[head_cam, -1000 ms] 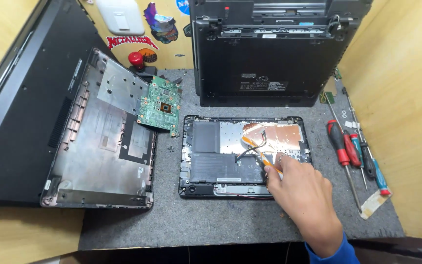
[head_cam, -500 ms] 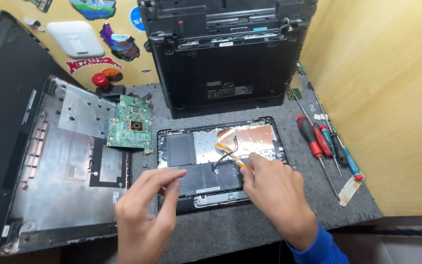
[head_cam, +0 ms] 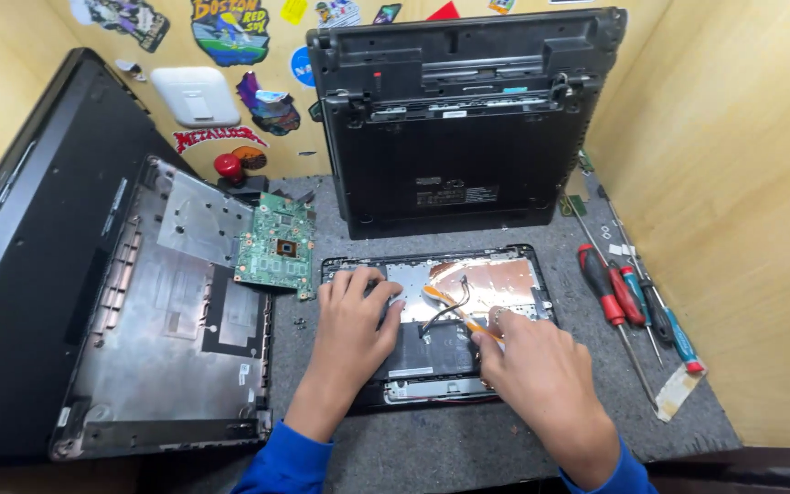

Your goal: Cleaning a laptop motherboard with a toothbrush and disassembling internal components using a screwdriver at a repair bench.

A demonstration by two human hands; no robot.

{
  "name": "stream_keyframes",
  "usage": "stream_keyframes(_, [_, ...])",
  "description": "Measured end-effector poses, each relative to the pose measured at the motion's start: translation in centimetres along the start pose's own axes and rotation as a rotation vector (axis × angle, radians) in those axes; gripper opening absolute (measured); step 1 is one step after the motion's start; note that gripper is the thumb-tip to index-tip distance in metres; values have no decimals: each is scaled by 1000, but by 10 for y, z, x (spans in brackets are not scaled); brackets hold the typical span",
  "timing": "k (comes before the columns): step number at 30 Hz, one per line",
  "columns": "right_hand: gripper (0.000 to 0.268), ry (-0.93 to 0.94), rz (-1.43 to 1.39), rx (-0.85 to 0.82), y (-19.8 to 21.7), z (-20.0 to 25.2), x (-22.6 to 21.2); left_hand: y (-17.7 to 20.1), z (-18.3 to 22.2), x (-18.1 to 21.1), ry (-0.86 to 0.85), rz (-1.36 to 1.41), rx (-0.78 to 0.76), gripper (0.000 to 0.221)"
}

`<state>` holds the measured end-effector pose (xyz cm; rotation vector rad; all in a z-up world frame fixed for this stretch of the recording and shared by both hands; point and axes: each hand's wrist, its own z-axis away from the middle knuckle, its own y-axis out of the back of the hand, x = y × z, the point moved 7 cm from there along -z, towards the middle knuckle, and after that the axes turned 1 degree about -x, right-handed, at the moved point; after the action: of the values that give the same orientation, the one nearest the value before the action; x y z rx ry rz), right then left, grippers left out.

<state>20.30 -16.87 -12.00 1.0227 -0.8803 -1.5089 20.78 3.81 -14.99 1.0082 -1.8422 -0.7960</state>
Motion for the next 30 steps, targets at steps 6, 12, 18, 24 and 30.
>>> stream_keyframes(6, [34,-28,-19,-23,4,5,-1,6,6,4,-71,38,26,17])
stream_keyframes(12, [37,-62,52,-29,5,12,8,11,8,16,-146,98,5,10])
stream_keyframes(18, [32,26,17,16,-4,2,-10,14,8,24,-195,135,-20,10])
stream_keyframes(24, [30,-13,68,-81,7,15,-4,11,10,22,-174,106,-43,11])
stream_keyframes(30, [35,32,19,-24,3,-2,-10,14,6,20,-177,106,-13,10])
